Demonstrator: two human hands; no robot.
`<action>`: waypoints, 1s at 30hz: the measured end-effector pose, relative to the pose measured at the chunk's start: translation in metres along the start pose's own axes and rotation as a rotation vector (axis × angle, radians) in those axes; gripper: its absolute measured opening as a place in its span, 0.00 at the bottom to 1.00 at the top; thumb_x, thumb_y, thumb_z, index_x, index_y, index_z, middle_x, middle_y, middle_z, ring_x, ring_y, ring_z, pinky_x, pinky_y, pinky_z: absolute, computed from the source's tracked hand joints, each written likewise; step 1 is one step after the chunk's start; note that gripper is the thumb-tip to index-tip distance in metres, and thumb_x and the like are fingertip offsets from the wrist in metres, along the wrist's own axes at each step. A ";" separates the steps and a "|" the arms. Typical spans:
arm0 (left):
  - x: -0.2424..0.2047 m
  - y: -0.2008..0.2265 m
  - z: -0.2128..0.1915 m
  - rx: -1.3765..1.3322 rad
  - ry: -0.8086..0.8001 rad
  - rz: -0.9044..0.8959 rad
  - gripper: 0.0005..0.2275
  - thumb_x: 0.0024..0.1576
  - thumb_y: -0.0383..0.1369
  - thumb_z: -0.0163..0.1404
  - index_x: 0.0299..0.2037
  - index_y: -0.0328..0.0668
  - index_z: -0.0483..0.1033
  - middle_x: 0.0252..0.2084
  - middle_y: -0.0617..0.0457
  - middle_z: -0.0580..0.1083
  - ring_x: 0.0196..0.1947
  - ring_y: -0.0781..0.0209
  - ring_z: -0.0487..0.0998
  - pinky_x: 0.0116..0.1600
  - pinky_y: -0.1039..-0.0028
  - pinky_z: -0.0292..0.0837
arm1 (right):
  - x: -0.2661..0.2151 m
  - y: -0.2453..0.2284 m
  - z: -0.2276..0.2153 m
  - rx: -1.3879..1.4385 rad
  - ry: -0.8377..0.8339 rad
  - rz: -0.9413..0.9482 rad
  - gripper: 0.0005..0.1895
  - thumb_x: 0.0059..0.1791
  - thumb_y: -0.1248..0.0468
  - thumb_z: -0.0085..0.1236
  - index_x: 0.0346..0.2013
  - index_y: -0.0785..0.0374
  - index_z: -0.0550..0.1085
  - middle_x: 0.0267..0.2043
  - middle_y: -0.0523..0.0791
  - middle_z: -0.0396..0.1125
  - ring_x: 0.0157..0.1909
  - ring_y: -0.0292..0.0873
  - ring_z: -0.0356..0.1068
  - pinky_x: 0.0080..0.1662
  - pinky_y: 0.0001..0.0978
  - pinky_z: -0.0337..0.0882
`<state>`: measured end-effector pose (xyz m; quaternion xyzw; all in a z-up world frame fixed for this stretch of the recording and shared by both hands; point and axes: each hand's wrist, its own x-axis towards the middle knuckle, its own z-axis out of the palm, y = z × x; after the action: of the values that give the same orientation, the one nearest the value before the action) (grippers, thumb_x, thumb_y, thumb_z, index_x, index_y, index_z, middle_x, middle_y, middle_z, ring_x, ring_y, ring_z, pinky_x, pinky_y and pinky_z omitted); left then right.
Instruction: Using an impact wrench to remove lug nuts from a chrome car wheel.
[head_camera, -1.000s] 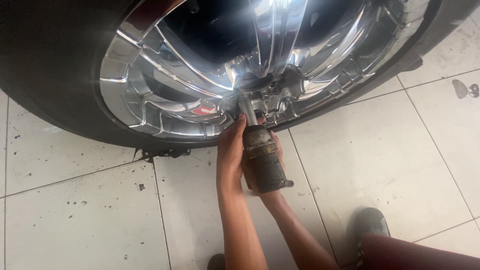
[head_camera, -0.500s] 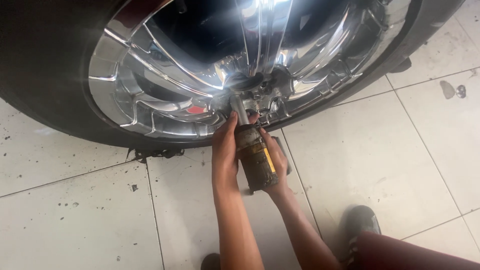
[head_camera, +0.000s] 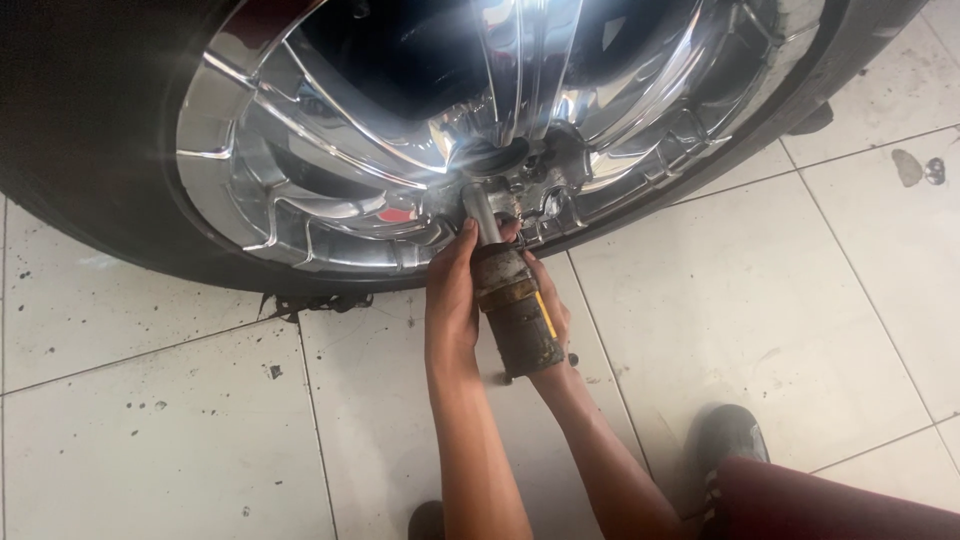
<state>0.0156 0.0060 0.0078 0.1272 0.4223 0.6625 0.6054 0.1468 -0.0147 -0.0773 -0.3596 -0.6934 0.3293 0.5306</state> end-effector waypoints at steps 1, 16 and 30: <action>0.000 -0.001 0.000 0.012 -0.002 0.010 0.22 0.63 0.42 0.48 0.55 0.24 0.73 0.47 0.39 0.81 0.48 0.56 0.83 0.55 0.71 0.77 | -0.001 0.003 0.000 0.012 0.012 0.072 0.38 0.50 0.69 0.65 0.72 0.62 0.59 0.60 0.49 0.70 0.57 0.41 0.74 0.57 0.31 0.75; 0.002 -0.003 -0.003 -0.017 -0.007 -0.006 0.22 0.62 0.41 0.50 0.56 0.25 0.73 0.47 0.40 0.81 0.47 0.57 0.83 0.54 0.70 0.77 | 0.008 -0.006 -0.012 -0.159 -0.013 0.018 0.40 0.46 0.67 0.71 0.70 0.67 0.62 0.57 0.51 0.73 0.57 0.47 0.77 0.56 0.34 0.76; 0.001 -0.002 -0.004 0.006 -0.042 0.009 0.24 0.63 0.41 0.49 0.59 0.24 0.73 0.48 0.42 0.81 0.47 0.58 0.82 0.53 0.71 0.76 | 0.009 -0.006 -0.016 -0.228 -0.037 -0.102 0.43 0.44 0.66 0.71 0.70 0.68 0.60 0.64 0.57 0.68 0.62 0.55 0.73 0.59 0.40 0.74</action>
<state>0.0136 0.0050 0.0036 0.1449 0.4109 0.6610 0.6109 0.1594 -0.0089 -0.0642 -0.3759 -0.7534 0.2274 0.4893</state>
